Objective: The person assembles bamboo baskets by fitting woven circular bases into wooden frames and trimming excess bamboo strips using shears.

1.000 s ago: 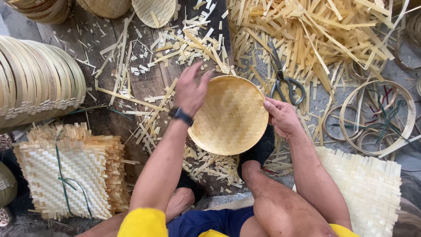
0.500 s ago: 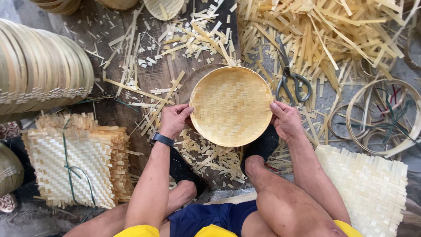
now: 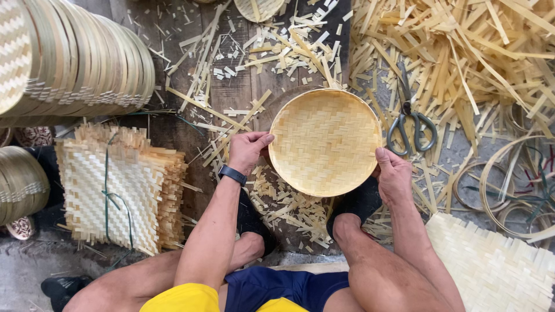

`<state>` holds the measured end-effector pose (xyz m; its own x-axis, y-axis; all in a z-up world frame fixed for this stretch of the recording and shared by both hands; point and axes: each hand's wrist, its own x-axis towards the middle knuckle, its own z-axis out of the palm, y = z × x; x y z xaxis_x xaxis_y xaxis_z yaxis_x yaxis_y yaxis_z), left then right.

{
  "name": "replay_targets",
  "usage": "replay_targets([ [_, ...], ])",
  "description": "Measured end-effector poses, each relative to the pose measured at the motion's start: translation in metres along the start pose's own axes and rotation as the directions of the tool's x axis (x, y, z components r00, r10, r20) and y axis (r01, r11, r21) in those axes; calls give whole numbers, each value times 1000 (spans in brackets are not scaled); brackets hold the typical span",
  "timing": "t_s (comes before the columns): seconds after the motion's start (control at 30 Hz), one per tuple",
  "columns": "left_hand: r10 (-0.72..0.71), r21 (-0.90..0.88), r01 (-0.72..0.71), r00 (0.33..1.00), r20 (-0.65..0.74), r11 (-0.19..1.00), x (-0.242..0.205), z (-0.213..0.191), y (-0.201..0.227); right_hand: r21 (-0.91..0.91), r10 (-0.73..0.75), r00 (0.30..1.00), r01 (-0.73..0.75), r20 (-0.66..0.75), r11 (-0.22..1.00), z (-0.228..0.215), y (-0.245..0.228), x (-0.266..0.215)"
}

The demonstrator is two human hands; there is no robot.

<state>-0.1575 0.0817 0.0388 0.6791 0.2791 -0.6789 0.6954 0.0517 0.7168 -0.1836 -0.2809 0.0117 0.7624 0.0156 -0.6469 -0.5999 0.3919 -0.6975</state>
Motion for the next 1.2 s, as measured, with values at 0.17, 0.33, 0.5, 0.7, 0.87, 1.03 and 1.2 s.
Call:
replay_targets([
  [0.17,-39,-50,34,993,-111,998,-14,-4,15,-37,-18,1000,18,5,999,12,3,-4],
  [0.33,821,812,-476,571,-6,337,-44,13,19,-67,-84,996,83,-15,994,12,-1,-8],
  [0.5,527,433,-896,323,786,-97,-86,48,2,-511,-320,926,181,-199,840,0,20,-22],
  [0.7,149,329,-819,294,944,-470,-70,10,-24,-827,-684,728,413,48,382,-6,71,-29],
  [0.87,84,278,-760,284,955,-588,-40,-26,4,-745,-616,787,422,19,516,-3,71,-27],
  [1.03,115,316,-740,311,944,-594,-59,-18,3,-445,-423,906,385,15,809,12,40,-31],
  [1.2,356,364,-862,237,904,-352,-65,-17,-5,-367,-344,939,321,2,873,37,17,-20],
])
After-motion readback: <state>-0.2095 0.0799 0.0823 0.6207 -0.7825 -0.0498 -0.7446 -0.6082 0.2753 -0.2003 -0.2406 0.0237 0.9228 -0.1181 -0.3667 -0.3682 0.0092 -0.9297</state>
